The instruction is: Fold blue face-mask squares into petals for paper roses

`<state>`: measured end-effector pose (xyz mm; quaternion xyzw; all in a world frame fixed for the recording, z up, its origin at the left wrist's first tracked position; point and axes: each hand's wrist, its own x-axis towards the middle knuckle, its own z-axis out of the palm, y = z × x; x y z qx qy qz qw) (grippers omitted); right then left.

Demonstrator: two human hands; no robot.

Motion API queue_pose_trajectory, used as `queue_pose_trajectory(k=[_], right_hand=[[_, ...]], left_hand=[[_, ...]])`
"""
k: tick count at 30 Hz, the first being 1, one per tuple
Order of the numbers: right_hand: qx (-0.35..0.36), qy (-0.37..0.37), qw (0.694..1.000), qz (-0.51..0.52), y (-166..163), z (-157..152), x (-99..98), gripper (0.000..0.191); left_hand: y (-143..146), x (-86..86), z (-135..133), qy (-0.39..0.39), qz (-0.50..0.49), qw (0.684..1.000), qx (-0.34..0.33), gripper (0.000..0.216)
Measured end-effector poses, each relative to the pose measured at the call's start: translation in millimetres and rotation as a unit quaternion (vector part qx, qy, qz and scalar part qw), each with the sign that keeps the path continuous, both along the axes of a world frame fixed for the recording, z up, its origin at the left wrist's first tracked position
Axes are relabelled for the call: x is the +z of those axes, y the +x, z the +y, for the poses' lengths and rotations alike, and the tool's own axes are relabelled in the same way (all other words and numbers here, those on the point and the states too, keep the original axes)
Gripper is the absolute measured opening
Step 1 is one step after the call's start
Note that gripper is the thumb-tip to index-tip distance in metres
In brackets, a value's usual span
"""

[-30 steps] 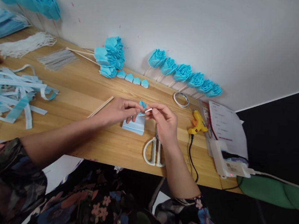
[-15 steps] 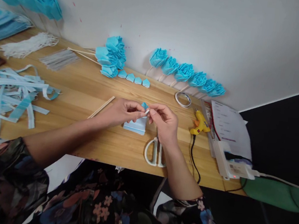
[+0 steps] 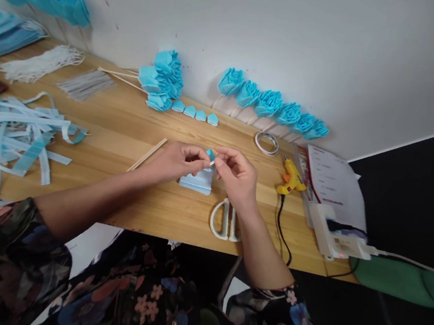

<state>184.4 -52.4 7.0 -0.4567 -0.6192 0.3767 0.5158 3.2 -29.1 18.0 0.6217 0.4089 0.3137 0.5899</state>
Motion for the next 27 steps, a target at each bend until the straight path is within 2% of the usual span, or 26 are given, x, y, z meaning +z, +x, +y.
queue_pose_trajectory(k=[6,9,14,21,27], right_hand=[[-0.005,-0.020,0.999,0.026,7,2,0.4,0.022],[-0.015,-0.009,1.000,0.002,10,3,2.8,0.022],[0.033,-0.003,0.999,-0.042,9,3,2.4,0.023],[0.017,-0.026,0.999,-0.018,6,2,3.3,0.013],[0.023,-0.021,1.000,-0.004,7,3,4.1,0.014]], left_hand=[[-3,-4.9,4,-0.004,-0.023,1.000,0.008,0.018],[-3,-8.9,7,-0.007,-0.044,0.999,0.007,0.018],[-3,-9.3,7,-0.003,-0.054,0.999,0.009,0.016],[-4,-8.9,7,0.009,-0.038,0.999,0.005,0.016],[-3,-10.7,9,0.024,-0.044,0.999,-0.002,0.021]])
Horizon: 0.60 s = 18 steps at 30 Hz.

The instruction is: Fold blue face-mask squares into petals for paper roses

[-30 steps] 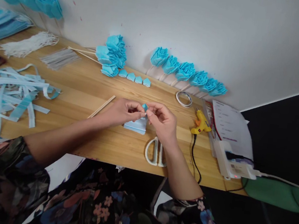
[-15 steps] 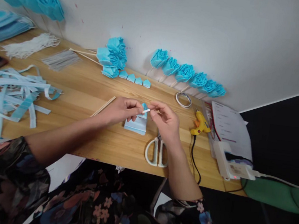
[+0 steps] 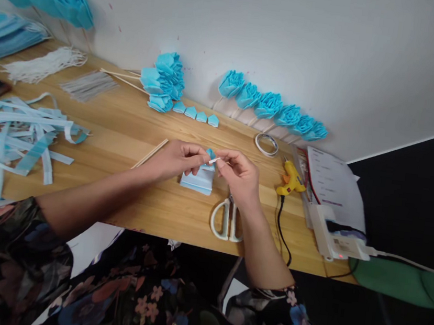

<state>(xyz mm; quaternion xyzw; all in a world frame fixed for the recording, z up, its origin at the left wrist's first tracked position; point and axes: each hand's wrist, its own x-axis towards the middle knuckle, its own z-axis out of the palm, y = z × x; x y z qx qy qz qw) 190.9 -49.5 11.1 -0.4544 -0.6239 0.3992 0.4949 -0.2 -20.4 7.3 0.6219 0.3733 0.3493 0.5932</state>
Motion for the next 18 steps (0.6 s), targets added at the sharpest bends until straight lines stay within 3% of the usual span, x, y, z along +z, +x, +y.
queue_pose_trajectory(k=[12,15,18], right_hand=[[-0.010,-0.001,1.000,-0.029,0.1,-0.2,-2.5,0.017],[-0.057,0.060,0.994,-0.067,0.4,-0.9,-3.4,0.018],[-0.110,0.182,0.964,-0.157,-1.1,-3.5,-1.7,0.009]], left_hand=[[1.7,4.9,-4.8,-0.022,0.050,0.998,0.011,0.013],[2.8,3.4,-2.9,-0.009,0.040,0.998,0.042,0.014],[3.4,2.7,-0.9,0.013,0.028,0.996,0.081,0.016]])
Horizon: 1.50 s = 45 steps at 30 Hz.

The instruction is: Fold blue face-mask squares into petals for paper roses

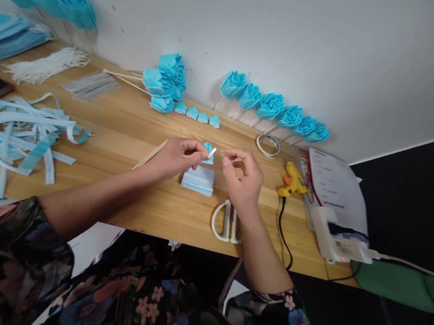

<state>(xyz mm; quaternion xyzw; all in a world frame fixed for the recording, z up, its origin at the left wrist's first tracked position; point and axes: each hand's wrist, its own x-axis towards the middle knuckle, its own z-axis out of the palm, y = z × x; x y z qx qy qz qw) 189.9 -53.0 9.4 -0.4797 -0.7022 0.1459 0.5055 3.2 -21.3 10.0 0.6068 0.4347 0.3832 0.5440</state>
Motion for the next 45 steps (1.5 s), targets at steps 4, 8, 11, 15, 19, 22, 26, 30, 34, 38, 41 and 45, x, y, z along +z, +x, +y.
queue_pose_trajectory(k=[4,8,11,15,19,22,26,30,34,38,41,45], right_hand=[[0.029,0.085,0.990,-0.106,-4,-2,1.1,0.007],[0.034,0.087,0.987,-0.130,-6,-1,-2.2,0.009],[0.024,0.082,0.987,-0.134,-4,0,-3.9,0.008],[0.014,0.070,0.988,-0.140,-4,0,-4.9,0.007],[0.022,0.052,0.989,-0.136,-4,0,-6.2,0.007],[0.026,0.046,0.990,-0.130,-3,1,-5.8,0.008],[0.004,0.042,0.995,-0.095,1,3,-3.7,0.011],[-0.016,0.028,0.998,-0.061,3,5,0.1,0.011],[0.020,0.030,0.996,-0.087,0,4,6.5,0.011],[0.055,-0.001,0.992,-0.115,-2,7,11.2,0.012],[0.069,-0.064,0.990,-0.103,-2,12,13.2,0.014],[0.061,-0.102,0.989,-0.083,-5,18,18.5,0.010]], left_hand=[[0,1.3,-1,0.050,-0.001,0.999,0.014,0.017],[-1,1.7,-4,0.093,0.028,0.995,0.006,0.019],[-2,0.1,-6,0.099,0.046,0.994,0.007,0.020],[-1,-4.3,-6,0.122,0.062,0.990,0.009,0.020],[-2,-7.0,-7,0.163,0.074,0.984,0.006,0.020],[-2,-3.7,-5,0.175,0.076,0.982,0.014,0.019],[-4,4.1,-2,0.181,0.067,0.980,0.051,0.017],[-4,3.5,-3,0.172,0.060,0.983,0.038,0.018],[-3,-0.7,-7,0.164,0.054,0.985,-0.015,0.020],[-4,1.9,-9,0.178,0.043,0.983,-0.035,0.020],[-5,4.8,-10,0.183,0.044,0.982,-0.032,0.020],[-4,1.5,-9,0.173,0.039,0.984,-0.022,0.015]])
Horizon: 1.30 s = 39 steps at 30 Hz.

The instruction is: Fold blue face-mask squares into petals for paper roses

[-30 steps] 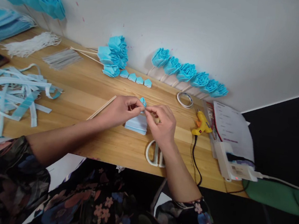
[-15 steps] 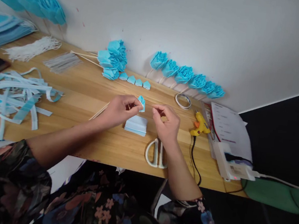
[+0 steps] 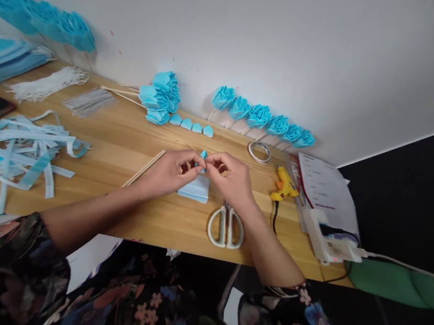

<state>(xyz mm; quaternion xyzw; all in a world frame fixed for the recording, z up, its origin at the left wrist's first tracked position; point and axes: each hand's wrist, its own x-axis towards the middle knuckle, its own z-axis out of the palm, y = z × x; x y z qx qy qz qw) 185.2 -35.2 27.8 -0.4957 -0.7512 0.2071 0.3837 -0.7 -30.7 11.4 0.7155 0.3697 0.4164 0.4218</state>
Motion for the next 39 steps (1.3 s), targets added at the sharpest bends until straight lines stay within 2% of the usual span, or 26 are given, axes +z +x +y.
queue_pose_trajectory(k=[4,10,14,17,28,39], right_hand=[[-0.007,-0.030,0.998,0.056,-3,6,4.4,0.005],[-0.007,-0.128,0.967,0.218,5,11,-7.3,0.019],[0.005,-0.132,0.969,0.208,7,6,-15.7,0.016],[0.022,-0.120,0.974,0.192,6,4,-18.1,0.017],[0.016,-0.066,0.988,0.139,5,2,-18.2,0.025],[0.021,-0.133,0.973,0.186,6,5,-18.8,0.022]], left_hand=[[1,-7.3,5,-0.023,-0.049,0.998,0.032,0.016],[0,-4.9,11,-0.072,-0.071,0.993,0.058,0.015],[-1,2.6,8,-0.111,-0.056,0.991,0.048,0.021],[0,5.5,7,-0.108,-0.036,0.993,0.042,0.025],[1,-0.7,9,-0.096,0.000,0.995,0.041,0.023],[1,0.5,10,-0.109,-0.015,0.993,0.040,0.021]])
